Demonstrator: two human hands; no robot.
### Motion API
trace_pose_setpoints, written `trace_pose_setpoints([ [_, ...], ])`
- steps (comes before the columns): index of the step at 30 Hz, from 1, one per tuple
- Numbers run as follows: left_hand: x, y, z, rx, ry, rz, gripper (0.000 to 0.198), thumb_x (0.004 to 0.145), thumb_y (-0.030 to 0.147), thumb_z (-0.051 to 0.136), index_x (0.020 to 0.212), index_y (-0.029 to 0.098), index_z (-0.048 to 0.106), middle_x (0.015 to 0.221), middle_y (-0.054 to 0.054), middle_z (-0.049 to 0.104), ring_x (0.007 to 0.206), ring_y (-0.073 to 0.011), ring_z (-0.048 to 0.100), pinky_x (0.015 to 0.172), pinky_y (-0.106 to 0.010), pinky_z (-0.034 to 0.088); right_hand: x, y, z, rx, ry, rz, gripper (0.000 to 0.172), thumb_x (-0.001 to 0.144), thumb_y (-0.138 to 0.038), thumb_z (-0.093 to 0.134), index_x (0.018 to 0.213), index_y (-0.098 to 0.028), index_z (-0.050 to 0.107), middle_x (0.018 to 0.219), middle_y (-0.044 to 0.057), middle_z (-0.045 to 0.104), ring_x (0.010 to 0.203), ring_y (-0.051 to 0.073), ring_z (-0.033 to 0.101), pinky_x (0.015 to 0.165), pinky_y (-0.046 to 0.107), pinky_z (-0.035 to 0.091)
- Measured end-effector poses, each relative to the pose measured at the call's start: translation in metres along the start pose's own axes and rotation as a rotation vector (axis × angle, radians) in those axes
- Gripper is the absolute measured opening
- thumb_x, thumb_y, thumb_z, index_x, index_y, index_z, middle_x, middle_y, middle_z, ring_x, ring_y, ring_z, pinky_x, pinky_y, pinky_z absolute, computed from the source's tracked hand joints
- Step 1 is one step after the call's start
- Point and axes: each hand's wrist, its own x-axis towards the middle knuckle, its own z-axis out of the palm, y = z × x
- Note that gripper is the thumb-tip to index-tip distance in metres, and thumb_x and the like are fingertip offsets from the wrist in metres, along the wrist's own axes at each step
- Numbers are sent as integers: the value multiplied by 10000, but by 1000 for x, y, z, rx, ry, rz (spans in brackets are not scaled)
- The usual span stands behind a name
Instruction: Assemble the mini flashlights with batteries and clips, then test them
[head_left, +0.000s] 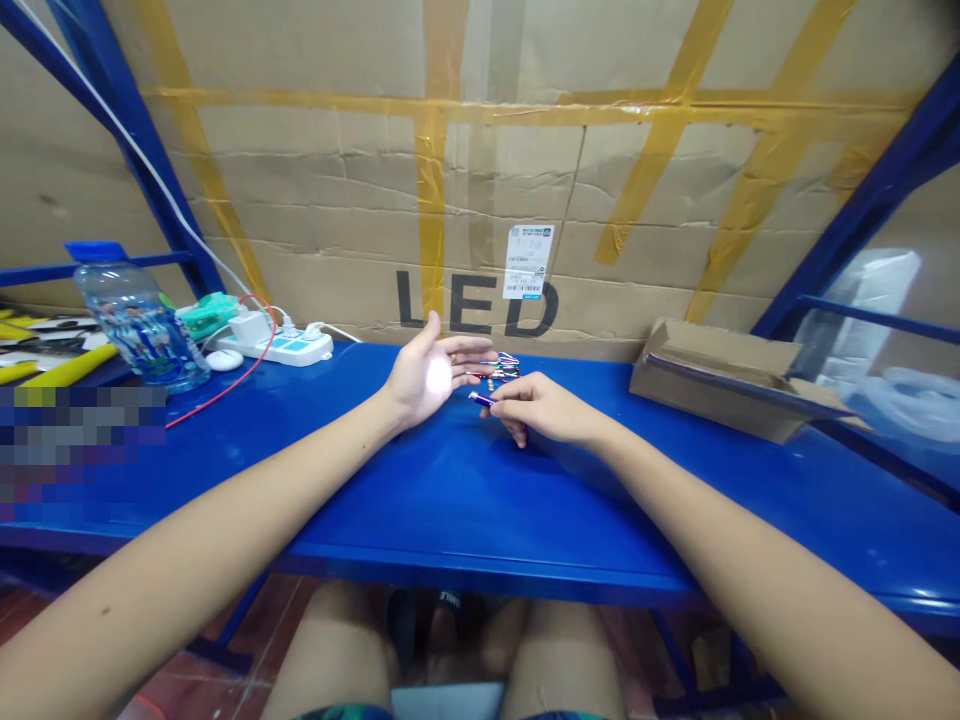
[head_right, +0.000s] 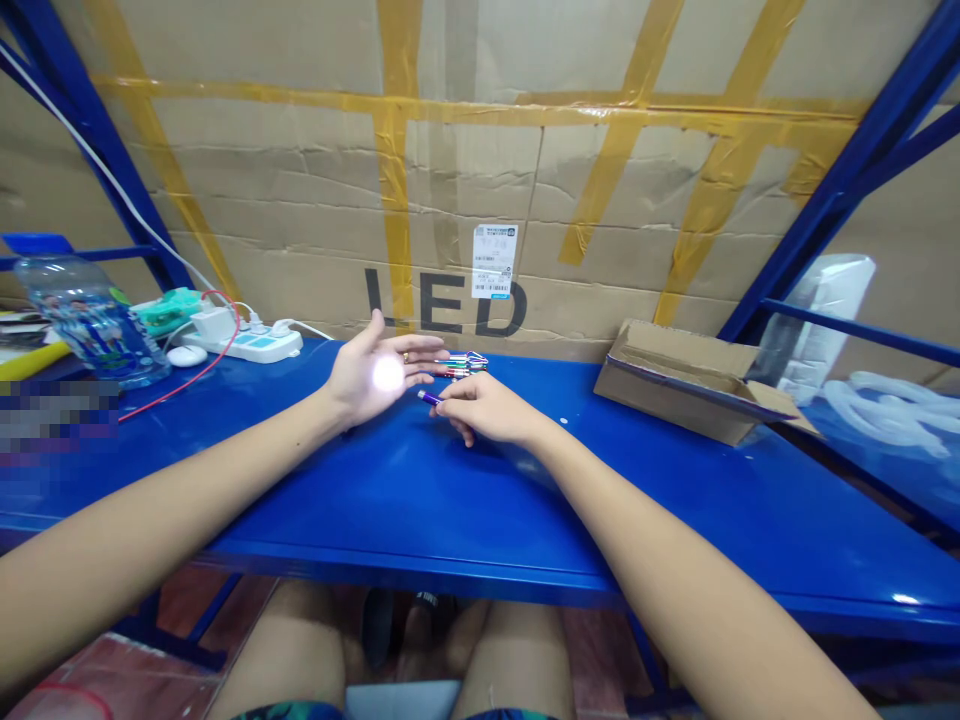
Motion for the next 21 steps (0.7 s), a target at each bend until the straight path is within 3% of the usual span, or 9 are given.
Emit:
trace_pose_setpoints([
  [21, 2, -2, -1, 35, -3, -13, 841, 837, 811, 285, 1085, 133, 717, 1172, -194, 702, 1145, -340, 629, 898, -430, 506, 0, -2, 0, -67, 8, -9, 229, 866, -312, 511, 792, -154, 660, 495, -40, 543, 449, 113, 501, 531, 264, 408],
])
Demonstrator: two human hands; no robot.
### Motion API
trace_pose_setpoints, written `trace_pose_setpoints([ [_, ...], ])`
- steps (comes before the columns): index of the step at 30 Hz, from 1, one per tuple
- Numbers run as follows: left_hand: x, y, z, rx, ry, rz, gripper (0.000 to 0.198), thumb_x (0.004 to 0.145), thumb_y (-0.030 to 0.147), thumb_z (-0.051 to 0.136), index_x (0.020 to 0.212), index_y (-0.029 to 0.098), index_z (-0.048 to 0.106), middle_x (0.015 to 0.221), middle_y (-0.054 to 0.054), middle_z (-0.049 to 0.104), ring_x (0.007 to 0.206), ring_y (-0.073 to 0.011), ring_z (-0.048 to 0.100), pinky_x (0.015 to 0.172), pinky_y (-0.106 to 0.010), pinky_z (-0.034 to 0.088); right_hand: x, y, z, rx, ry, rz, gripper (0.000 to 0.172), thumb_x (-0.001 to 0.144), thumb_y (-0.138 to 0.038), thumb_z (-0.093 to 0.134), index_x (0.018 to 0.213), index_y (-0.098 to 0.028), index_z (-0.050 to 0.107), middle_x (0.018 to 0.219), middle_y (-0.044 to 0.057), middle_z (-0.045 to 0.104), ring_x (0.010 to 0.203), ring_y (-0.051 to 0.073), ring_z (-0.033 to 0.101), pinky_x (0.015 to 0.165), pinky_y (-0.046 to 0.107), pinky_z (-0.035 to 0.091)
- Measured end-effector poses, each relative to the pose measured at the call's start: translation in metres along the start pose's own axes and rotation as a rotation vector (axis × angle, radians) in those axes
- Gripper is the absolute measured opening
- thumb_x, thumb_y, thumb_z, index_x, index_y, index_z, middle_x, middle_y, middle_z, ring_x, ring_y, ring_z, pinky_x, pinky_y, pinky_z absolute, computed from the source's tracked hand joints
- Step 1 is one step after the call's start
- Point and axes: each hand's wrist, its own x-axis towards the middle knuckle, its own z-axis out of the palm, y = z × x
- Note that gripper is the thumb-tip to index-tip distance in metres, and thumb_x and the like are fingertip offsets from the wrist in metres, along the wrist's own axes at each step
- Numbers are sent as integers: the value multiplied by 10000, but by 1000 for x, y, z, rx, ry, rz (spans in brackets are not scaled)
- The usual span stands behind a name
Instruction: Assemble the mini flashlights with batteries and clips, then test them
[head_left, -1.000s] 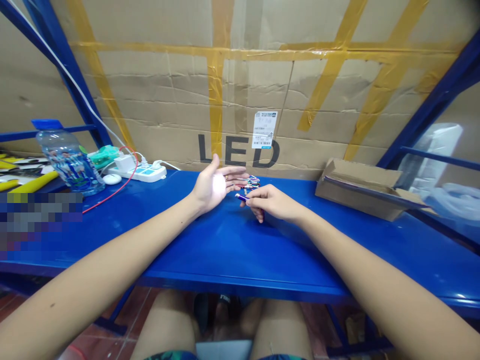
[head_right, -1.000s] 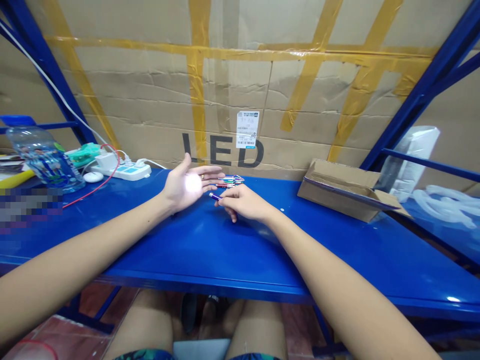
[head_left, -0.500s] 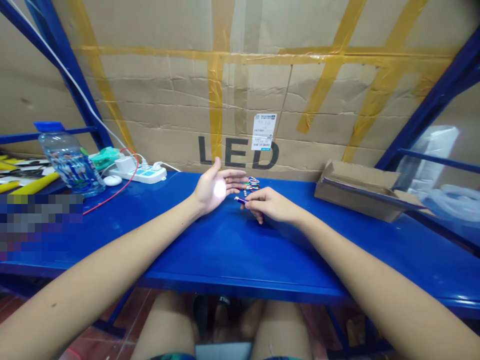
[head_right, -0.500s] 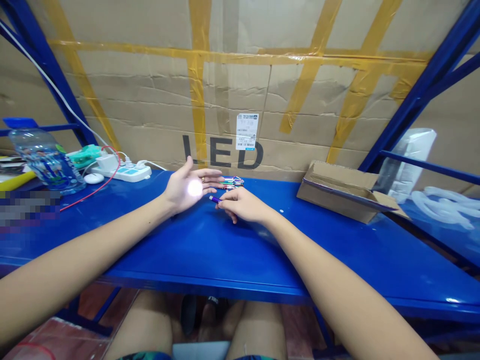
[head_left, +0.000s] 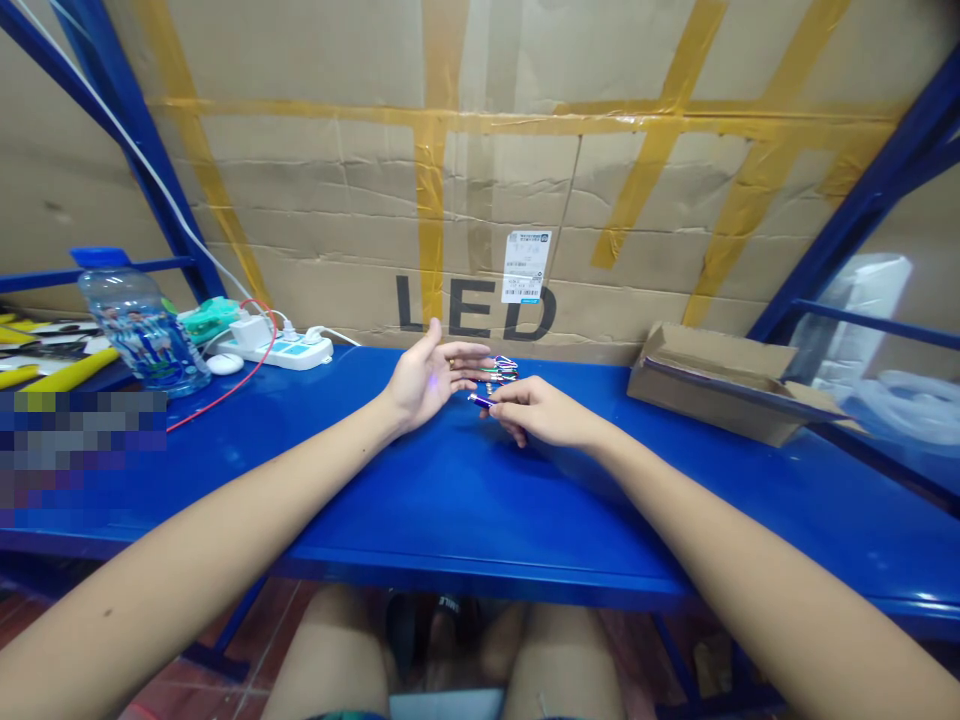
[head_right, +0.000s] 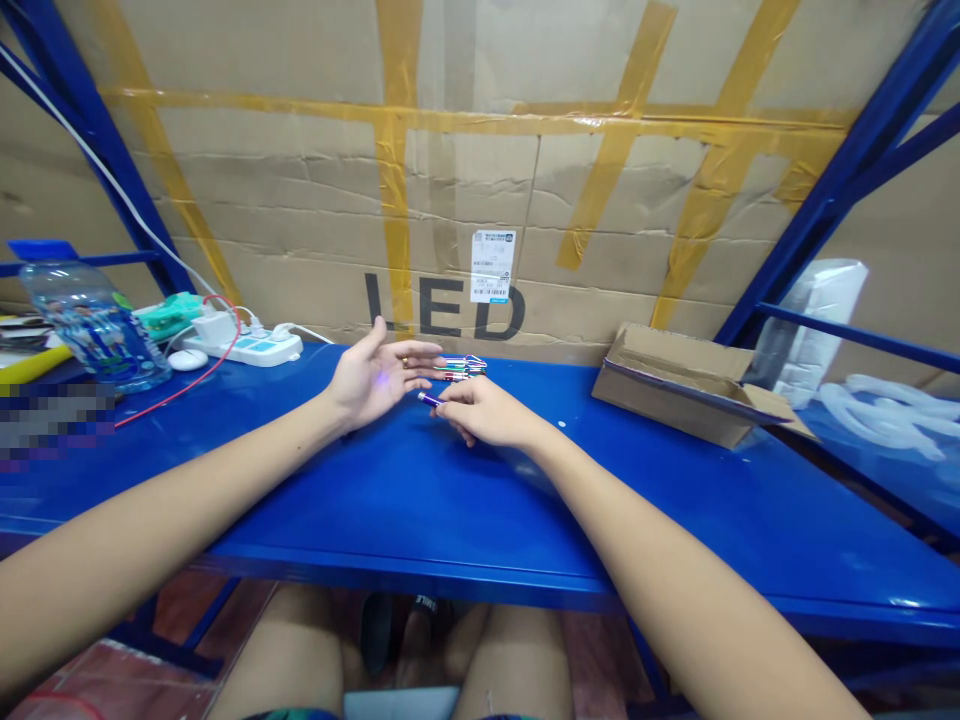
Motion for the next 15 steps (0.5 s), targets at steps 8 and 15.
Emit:
trace_pose_setpoints([
  [8, -1, 0, 0, -40, 23, -7, 814, 849, 791, 324, 1075, 115, 718, 1167, -209, 697, 1146, -350, 624, 902, -426, 503, 1, 2, 0, -32, 8, -11, 245, 884, -335, 522, 824, -147, 667, 507, -35, 544, 457, 118, 501, 529, 271, 403],
  [15, -1, 1, 0, -14, 21, 1, 831, 839, 803, 314, 1088, 119, 715, 1156, -204, 700, 1124, -344, 633, 895, -430, 508, 1, 3, 1, -18, 17, -9, 228, 885, -326, 523, 822, -154, 659, 512, -38, 539, 449, 114, 490, 515, 270, 399],
])
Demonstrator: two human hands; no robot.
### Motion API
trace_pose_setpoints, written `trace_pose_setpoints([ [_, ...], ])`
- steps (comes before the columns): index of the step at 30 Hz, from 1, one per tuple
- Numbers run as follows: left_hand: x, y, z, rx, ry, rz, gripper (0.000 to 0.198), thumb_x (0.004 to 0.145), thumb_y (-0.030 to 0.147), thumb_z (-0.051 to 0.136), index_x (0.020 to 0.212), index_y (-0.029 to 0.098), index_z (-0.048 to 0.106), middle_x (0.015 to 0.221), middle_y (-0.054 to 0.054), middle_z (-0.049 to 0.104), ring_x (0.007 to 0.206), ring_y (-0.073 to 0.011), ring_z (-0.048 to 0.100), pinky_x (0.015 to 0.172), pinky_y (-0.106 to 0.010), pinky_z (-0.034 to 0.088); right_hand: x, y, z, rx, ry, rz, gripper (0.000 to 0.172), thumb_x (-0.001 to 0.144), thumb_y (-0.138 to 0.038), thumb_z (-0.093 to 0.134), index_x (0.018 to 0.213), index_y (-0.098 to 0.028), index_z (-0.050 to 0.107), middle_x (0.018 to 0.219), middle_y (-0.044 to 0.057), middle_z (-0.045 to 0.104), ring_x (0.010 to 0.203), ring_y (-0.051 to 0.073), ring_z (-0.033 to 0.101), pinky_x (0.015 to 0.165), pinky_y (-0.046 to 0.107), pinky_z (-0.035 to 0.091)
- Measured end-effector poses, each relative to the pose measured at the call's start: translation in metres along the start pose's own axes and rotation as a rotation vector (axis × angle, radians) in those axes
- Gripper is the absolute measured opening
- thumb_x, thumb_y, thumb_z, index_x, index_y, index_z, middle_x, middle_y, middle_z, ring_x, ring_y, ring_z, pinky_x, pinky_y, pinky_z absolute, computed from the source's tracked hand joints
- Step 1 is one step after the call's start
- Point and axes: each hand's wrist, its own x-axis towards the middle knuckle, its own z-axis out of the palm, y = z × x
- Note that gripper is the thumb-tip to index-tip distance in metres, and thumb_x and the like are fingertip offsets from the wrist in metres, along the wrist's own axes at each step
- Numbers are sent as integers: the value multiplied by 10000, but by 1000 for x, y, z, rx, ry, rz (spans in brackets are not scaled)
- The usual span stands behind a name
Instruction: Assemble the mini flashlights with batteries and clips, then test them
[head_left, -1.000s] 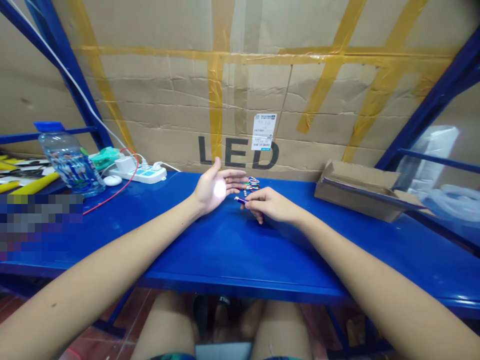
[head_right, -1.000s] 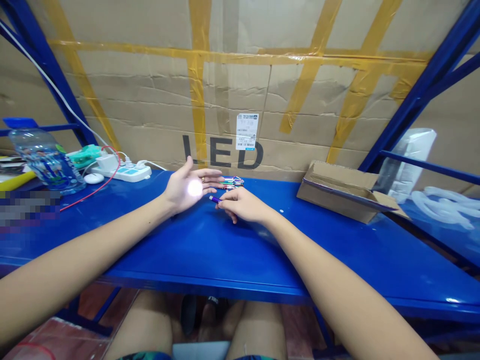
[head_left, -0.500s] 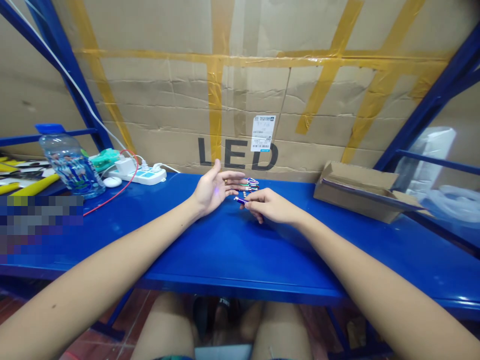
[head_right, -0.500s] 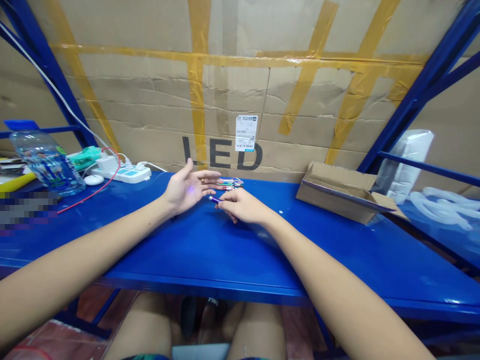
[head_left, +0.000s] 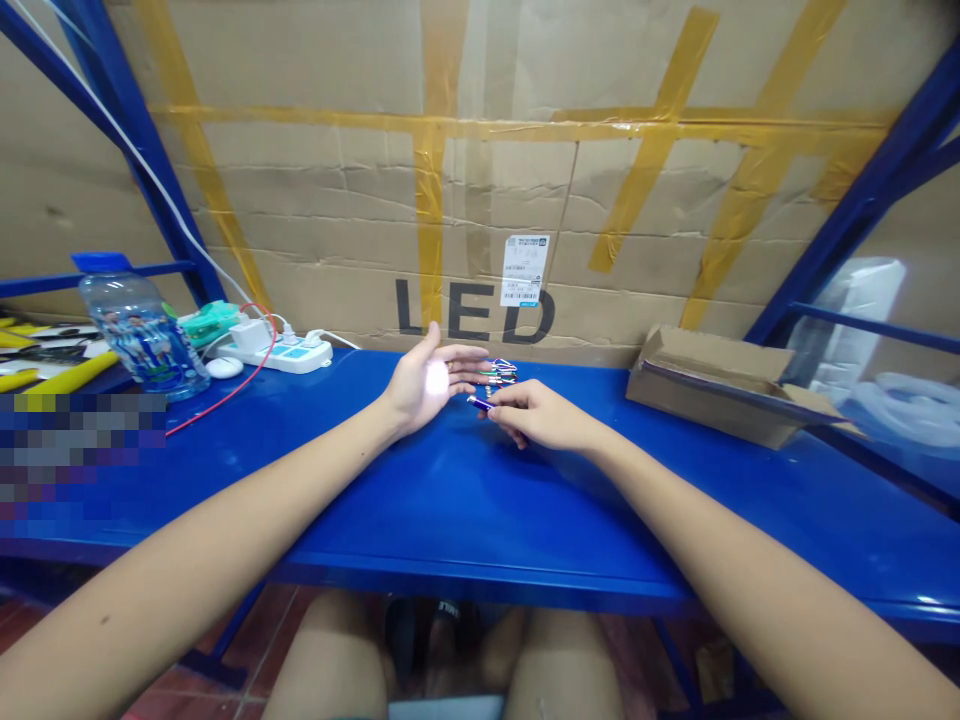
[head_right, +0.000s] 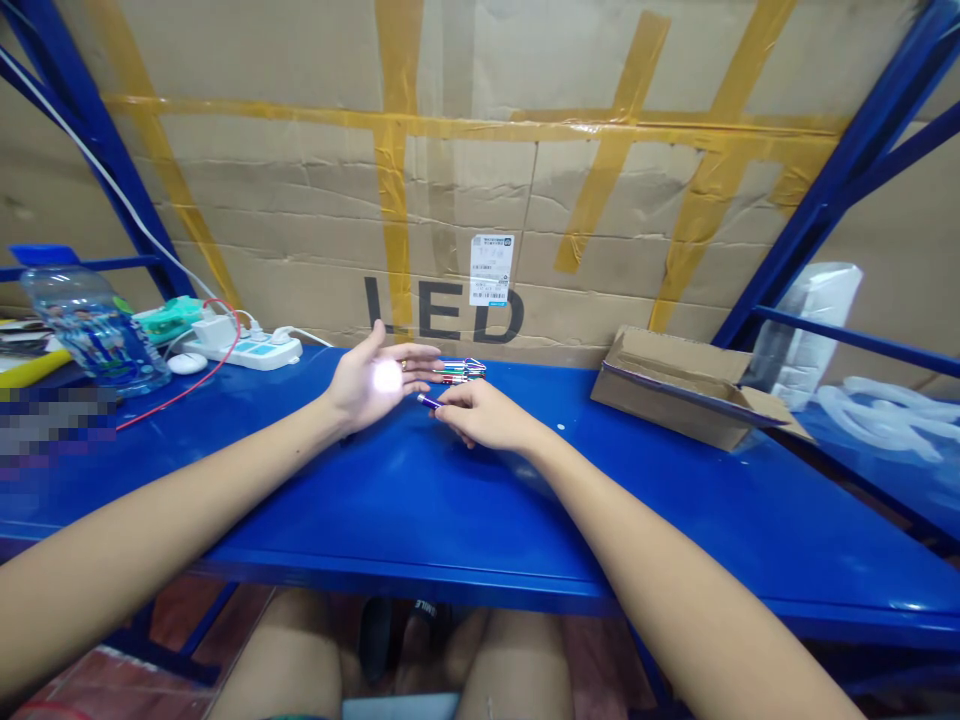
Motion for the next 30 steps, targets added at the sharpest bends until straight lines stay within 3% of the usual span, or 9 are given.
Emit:
trace_pose_setpoints([
  [19, 1, -1, -1, -73, 2, -21, 764, 871, 763, 345, 1041, 124, 729, 1112, -184, 713, 1086, -320, 644, 867, -400, 504, 1, -1, 1, -4, 95, 53, 188, 871, -270, 530, 823, -153, 667, 472, -38, 492, 382, 108, 459, 421, 256, 360],
  [30, 1, -1, -1, -104, 19, -39, 748, 912, 722, 314, 1061, 103, 706, 1091, -168, 713, 1025, -280, 657, 855, -373, 501, -1, -8, -2, -74, 302, -29, 260, 840, -308, 511, 699, -139, 648, 451, -47, 435, 452, 93, 385, 491, 253, 289],
])
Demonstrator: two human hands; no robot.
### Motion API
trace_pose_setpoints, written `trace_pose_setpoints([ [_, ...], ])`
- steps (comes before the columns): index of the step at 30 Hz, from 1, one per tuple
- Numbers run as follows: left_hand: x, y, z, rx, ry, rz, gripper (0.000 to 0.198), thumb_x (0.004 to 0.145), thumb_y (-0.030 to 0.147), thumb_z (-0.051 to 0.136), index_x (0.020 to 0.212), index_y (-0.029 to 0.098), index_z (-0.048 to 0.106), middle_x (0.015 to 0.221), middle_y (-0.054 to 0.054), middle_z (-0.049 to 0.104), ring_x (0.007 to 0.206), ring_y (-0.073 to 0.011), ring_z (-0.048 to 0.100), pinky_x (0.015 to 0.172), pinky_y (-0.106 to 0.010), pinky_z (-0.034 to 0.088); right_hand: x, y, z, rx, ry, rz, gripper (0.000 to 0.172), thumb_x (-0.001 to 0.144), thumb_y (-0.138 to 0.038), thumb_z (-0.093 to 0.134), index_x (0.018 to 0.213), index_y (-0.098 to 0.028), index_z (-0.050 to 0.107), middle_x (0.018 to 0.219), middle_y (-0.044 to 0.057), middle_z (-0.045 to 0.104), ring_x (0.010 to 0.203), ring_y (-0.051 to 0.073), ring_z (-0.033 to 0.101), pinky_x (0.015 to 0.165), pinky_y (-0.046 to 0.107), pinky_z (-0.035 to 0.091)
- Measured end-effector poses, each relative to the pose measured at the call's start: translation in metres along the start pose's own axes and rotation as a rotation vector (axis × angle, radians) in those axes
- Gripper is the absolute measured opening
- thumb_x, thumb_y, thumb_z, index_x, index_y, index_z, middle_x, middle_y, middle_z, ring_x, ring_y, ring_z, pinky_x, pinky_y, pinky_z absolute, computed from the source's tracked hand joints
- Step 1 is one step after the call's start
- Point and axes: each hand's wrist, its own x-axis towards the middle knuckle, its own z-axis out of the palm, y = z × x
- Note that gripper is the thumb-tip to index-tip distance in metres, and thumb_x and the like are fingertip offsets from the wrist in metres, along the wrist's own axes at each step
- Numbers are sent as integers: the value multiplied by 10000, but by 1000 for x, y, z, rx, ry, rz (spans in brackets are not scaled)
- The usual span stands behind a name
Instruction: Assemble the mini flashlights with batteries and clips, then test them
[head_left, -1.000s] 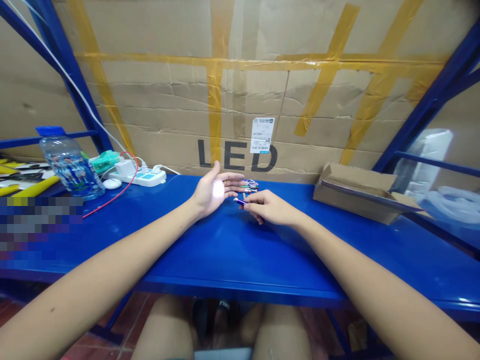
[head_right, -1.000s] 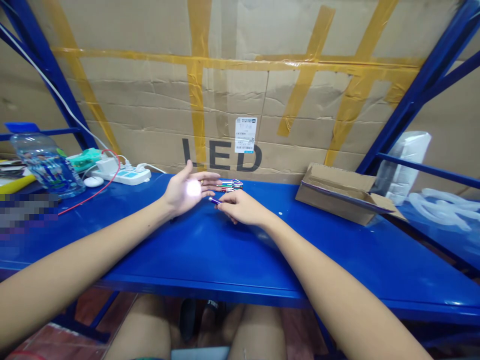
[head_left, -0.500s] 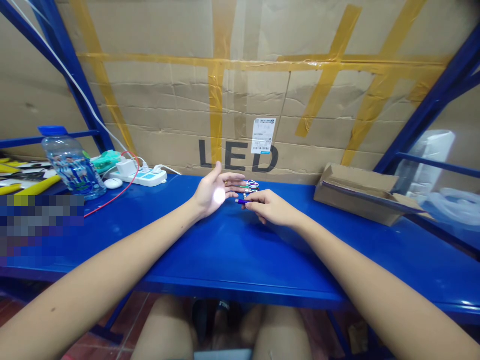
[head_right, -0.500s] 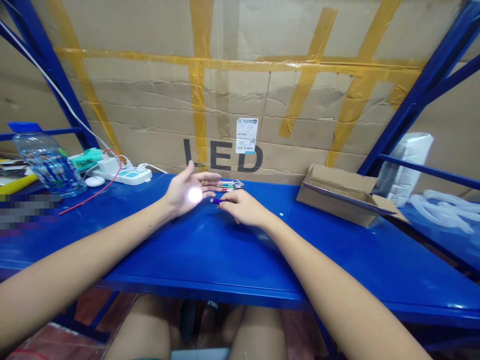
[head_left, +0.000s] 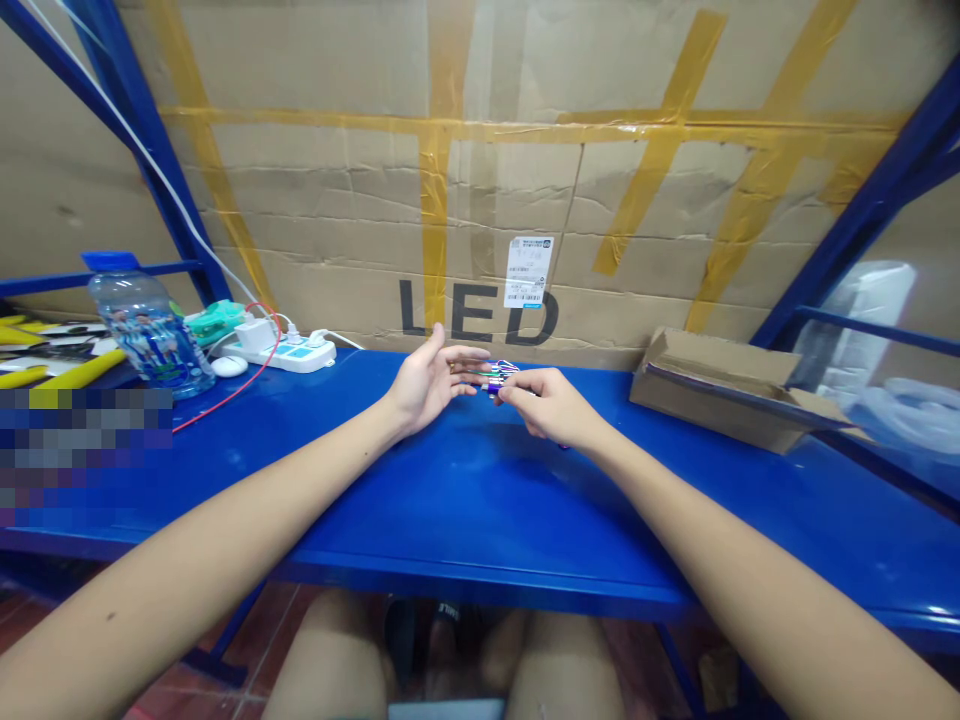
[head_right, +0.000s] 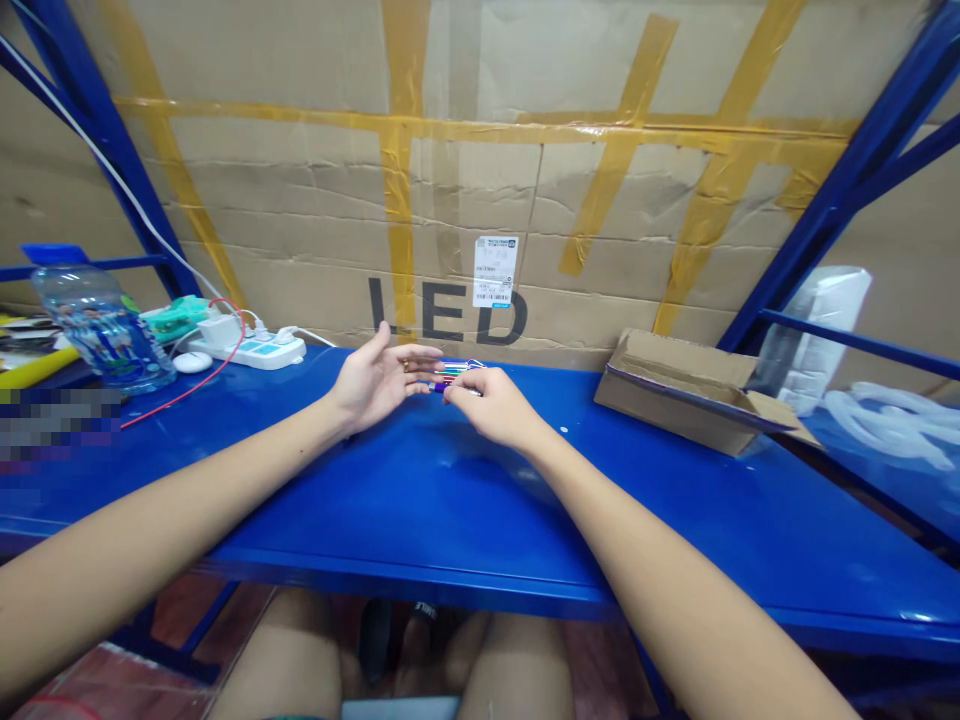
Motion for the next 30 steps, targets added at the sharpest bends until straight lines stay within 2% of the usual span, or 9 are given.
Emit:
trace_pose_setpoints([
  [14, 0, 3, 1, 21, 1, -14, 744, 901, 725, 319, 1064, 104, 696, 1093, -175, 705, 1055, -296, 647, 867, -391, 499, -1, -4, 0, -44, -62, -22, 253, 813, -313, 516, 660, -144, 626, 488, -37, 443, 494, 100, 398, 523, 256, 297],
  [25, 0, 1, -1, -14, -3, 5, 739, 896, 730, 338, 1048, 109, 707, 1065, -164, 715, 1038, -284, 654, 845, -363, 506, 2, 3, 2, -53, -76, -10, 267, 841, -348, 520, 690, -155, 624, 514, -36, 454, 512, 108, 402, 537, 262, 314],
  [30, 2, 1, -1, 40, 29, 31, 766, 887, 755, 317, 1025, 114, 713, 1063, -173, 716, 1010, -282, 664, 810, -365, 515, 3, 9, -4, -49, -63, 2, 287, 862, -397, 527, 728, -162, 623, 519, -38, 447, 522, 118, 413, 537, 269, 322],
])
